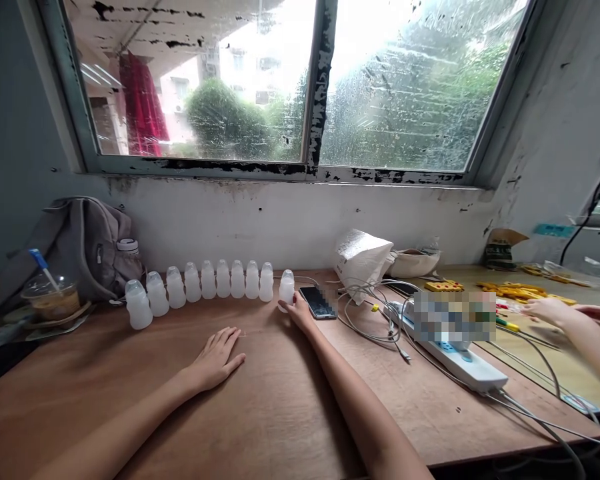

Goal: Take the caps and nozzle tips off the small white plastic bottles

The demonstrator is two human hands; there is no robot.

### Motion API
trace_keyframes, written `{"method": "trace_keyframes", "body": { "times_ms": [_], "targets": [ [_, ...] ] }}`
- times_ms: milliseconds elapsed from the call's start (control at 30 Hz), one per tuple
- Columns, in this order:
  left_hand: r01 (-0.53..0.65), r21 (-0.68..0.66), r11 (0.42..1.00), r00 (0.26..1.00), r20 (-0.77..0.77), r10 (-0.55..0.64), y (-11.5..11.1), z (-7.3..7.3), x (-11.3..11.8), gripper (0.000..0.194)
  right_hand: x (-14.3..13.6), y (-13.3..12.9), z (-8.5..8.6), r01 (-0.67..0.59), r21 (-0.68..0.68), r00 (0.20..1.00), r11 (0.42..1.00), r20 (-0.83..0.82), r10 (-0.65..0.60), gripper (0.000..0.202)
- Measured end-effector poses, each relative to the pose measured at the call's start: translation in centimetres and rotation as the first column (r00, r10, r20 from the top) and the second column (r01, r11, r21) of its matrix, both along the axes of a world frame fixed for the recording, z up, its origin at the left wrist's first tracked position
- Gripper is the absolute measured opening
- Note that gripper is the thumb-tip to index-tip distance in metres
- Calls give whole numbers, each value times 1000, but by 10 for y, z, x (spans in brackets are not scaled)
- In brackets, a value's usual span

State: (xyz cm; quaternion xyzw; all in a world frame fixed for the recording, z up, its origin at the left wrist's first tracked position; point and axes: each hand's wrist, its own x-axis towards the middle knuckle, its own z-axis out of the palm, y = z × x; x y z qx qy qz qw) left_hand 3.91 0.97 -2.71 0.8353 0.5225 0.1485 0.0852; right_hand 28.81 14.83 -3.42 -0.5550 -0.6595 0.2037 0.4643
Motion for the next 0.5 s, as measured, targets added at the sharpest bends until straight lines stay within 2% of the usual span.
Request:
{"method": "trace_keyframes", "body": {
  "times_ms": [200, 500],
  "targets": [
    [9, 20, 1000, 1000, -6, -9, -2, 1, 1, 56, -5, 18, 0, 19, -21, 1000, 1000, -17, -19, 32],
    [7, 29, 1000, 1000, 0, -7, -3, 2, 0, 54, -7, 15, 1, -20, -31, 997, 999, 73, 22, 32]
  ]
}}
